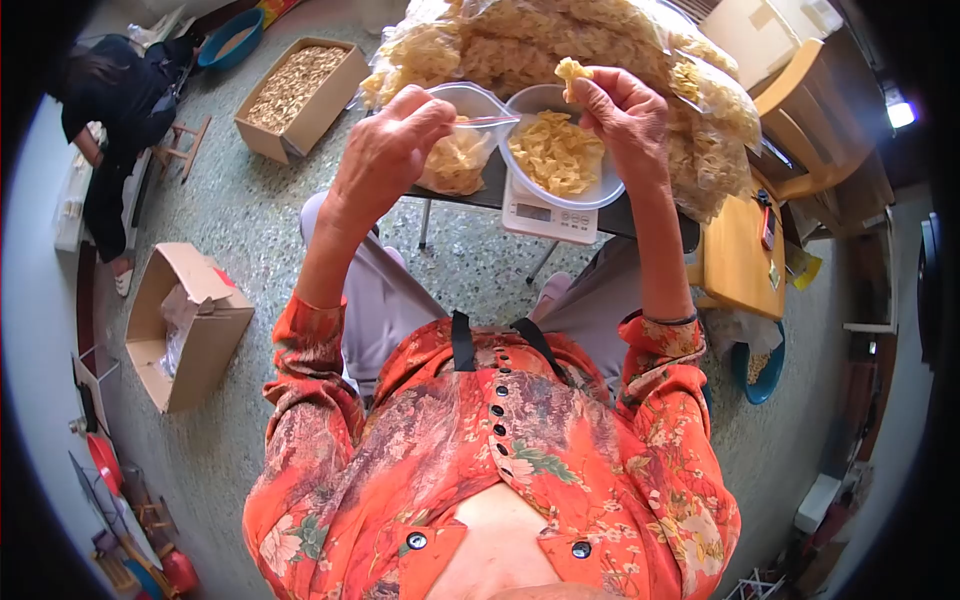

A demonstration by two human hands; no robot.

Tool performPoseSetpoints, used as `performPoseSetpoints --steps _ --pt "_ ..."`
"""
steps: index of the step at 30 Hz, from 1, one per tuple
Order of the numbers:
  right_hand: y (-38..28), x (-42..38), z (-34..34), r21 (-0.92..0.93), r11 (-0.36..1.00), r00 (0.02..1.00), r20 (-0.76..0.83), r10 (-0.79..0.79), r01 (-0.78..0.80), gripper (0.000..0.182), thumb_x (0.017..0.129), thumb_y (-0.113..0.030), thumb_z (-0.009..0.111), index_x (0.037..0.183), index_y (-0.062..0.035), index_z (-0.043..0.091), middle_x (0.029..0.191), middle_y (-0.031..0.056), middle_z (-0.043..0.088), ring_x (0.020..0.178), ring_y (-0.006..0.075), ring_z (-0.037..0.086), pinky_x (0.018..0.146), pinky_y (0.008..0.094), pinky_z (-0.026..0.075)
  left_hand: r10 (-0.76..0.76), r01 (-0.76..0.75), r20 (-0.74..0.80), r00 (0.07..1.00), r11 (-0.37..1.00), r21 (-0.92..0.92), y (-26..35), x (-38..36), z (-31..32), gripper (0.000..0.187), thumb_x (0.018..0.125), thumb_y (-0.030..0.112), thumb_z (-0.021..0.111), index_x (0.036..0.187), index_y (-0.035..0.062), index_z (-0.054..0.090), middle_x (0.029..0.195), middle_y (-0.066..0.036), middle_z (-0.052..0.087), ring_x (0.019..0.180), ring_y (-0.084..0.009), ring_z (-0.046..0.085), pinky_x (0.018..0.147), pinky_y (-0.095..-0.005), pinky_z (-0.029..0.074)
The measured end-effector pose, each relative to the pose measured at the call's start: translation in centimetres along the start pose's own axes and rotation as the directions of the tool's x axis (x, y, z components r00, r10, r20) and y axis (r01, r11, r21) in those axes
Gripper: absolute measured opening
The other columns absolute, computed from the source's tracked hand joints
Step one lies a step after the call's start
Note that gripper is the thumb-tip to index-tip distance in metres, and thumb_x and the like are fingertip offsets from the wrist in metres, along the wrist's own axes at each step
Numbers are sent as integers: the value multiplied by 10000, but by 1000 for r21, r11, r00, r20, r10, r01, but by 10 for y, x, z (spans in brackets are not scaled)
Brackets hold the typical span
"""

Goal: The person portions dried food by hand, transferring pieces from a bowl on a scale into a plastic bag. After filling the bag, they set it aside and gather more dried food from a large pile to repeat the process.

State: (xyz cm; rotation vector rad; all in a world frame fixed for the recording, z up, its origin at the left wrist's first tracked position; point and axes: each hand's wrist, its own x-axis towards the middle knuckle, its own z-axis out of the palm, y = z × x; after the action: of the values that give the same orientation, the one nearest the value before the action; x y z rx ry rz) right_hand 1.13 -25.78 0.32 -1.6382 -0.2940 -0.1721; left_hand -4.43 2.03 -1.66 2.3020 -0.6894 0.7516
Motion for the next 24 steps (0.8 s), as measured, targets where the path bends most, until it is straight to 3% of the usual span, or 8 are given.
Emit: performPoseSetpoints --steps 3,8,11,15,18,20,24 --pt "-26 -3 35 -17 993 992 61 -113 114 194 937 -122 774 1084 0 741 862 49 760 683 57 661 603 206 540 -17 16 -22 1000 998 -54 -3 -1 2 157 873 37 760 988 57 655 952 -97 662 818 -326 695 713 -400 570" --pt "-18 0 70 -349 882 943 217 -254 317 228 877 -125 812 1075 -23 763 869 93 769 714 110 698 672 260 571 27 -31 -59 998 997 -68 -7 -4 2 165 866 28 767 985 49 654 962 -119 639 835 -314 683 723 -390 567" --pt "-15 1 65 -355 865 933 197 -303 355 216 883 -128 808 1069 -25 766 867 87 768 722 108 699 668 260 568 13 -18 -76 997 998 -65 -5 -4 2 154 866 23 763 963 55 649 983 -98 651 842 -327 691 713 -396 570" --pt "-13 -3 40 -367 891 962 40 -270 266 149 910 -107 773 1037 -29 773 865 76 770 728 102 695 667 252 560 24 -25 -27 999 999 -37 -10 -5 3 173 874 14 746 973 64 612 1068 -78 702 886 -344 709 706 -403 582" --pt "3 -6 7 -497 836 972 92 -217 233 128 925 -127 738 1015 -42 772 849 84 760 739 141 704 699 282 559 81 -80 21 996 996 -51 -13 -4 7 234 903 14 713 1034 75 529 1207 -74 732 982 -355 714 726 -410 602" --pt "12 -14 -10 -618 764 980 171 -101 186 144 916 -148 719 1006 -44 763 850 102 745 745 206 707 738 332 561 49 -45 71 996 997 -66 -17 -7 10 223 918 29 707 1040 76 526 1169 -85 738 964 -366 714 716 -419 596" --pt "14 -22 -19 -691 708 966 252 49 144 159 888 -140 727 1003 -35 757 900 123 748 813 238 723 772 355 562 -83 87 257 963 996 -8 -14 -5 8 204 960 80 689 1059 78 510 1036 -118 748 896 -398 714 684 -438 574"
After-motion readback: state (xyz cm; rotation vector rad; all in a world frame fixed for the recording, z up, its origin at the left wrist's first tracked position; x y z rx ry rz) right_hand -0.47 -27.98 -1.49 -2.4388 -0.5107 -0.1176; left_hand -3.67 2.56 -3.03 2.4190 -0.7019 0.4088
